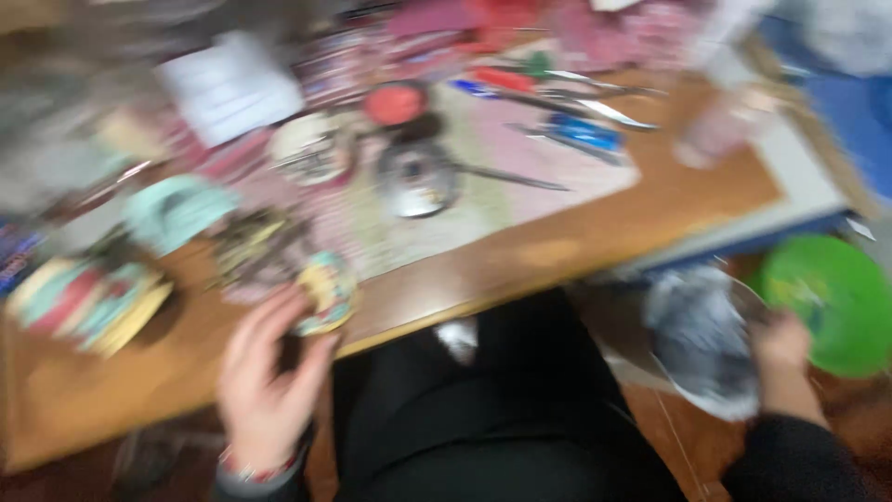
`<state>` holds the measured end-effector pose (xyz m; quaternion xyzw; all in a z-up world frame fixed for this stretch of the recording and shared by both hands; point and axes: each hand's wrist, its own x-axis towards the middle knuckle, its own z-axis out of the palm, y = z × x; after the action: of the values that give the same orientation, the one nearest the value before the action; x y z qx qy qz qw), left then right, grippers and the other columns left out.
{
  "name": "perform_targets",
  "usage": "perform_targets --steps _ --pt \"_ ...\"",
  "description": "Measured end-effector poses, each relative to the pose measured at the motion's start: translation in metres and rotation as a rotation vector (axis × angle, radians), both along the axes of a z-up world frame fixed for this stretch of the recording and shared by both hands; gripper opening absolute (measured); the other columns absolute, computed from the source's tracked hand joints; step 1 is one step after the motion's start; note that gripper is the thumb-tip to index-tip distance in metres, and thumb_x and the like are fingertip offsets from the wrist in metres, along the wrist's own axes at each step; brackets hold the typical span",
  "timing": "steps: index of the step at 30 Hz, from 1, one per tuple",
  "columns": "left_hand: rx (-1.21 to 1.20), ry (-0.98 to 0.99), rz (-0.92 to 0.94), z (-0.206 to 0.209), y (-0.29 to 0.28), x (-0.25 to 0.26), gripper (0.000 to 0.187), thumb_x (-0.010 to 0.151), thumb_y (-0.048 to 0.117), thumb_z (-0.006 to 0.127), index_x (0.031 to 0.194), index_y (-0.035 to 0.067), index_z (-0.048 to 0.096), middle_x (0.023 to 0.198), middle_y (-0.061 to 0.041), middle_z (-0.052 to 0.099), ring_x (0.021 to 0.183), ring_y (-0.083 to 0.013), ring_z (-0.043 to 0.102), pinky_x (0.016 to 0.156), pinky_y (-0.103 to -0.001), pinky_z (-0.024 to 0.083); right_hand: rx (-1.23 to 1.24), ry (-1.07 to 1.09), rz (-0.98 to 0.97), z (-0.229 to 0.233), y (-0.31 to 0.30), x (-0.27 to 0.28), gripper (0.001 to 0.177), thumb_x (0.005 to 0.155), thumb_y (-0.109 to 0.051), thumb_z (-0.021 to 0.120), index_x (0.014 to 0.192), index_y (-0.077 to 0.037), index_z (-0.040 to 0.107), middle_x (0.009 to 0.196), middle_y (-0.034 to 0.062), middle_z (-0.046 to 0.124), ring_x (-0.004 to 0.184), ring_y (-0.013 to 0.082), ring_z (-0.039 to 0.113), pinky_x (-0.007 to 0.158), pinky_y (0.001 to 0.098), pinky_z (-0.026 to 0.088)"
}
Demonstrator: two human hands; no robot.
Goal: The recorder is repairing or modifying a dental wax prosthetic using a dental probe tool on a laboratory workbench.
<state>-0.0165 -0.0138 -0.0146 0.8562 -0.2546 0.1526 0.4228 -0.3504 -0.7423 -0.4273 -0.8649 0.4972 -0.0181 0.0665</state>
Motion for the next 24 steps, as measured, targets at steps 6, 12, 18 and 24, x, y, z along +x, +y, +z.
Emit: perform_targets --steps 6,12,18,24 --pt "0.014 -0.059 -0.009 0.009 0.023 0.006 0.04 0.083 0.01 0.083 0.119 0.003 0.067 0.125 -0.013 0.07 0.119 -0.0317 0.067 0.101 -0.041 0.052 0.331 0.07 0.032 -0.034 -0.001 -0.004 0.038 0.09 -0.024 0.083 0.106 0.006 0.067 0.095 0.0298 0.075 0.085 0.038 0.07 0.075 0.0483 0.054" --pt "-0.004 -0.058 -0.019 0.01 0.033 0.007 0.038 0.084 0.009 0.081 0.119 0.006 0.068 0.122 -0.011 0.07 0.112 -0.0323 0.067 0.095 -0.04 0.054 0.944 -0.084 0.011 -0.032 0.004 0.034 0.047 0.107 -0.038 0.066 0.098 0.009 0.062 0.077 0.0251 0.078 0.062 0.0241 0.055 0.058 0.0402 0.041" --pt "0.011 -0.117 0.009 0.009 0.028 0.006 0.038 0.083 0.011 0.083 0.118 0.007 0.069 0.115 -0.009 0.07 0.106 -0.031 0.067 0.091 -0.04 0.055 1.018 0.086 0.398 0.129 0.096 0.108 0.045 0.108 -0.039 0.049 0.119 0.001 0.067 0.098 0.0211 0.07 0.086 0.0231 0.069 0.077 0.0377 0.058" --pt "0.029 -0.202 0.067 0.02 0.014 0.001 0.035 0.081 0.01 0.083 0.114 0.007 0.07 0.109 -0.007 0.07 0.1 -0.0285 0.066 0.087 -0.038 0.055 0.853 -0.176 1.496 0.368 0.291 0.21 0.046 0.095 -0.031 0.049 0.126 -0.006 0.073 0.121 0.0136 0.07 0.114 0.0255 0.067 0.098 0.0355 0.053"
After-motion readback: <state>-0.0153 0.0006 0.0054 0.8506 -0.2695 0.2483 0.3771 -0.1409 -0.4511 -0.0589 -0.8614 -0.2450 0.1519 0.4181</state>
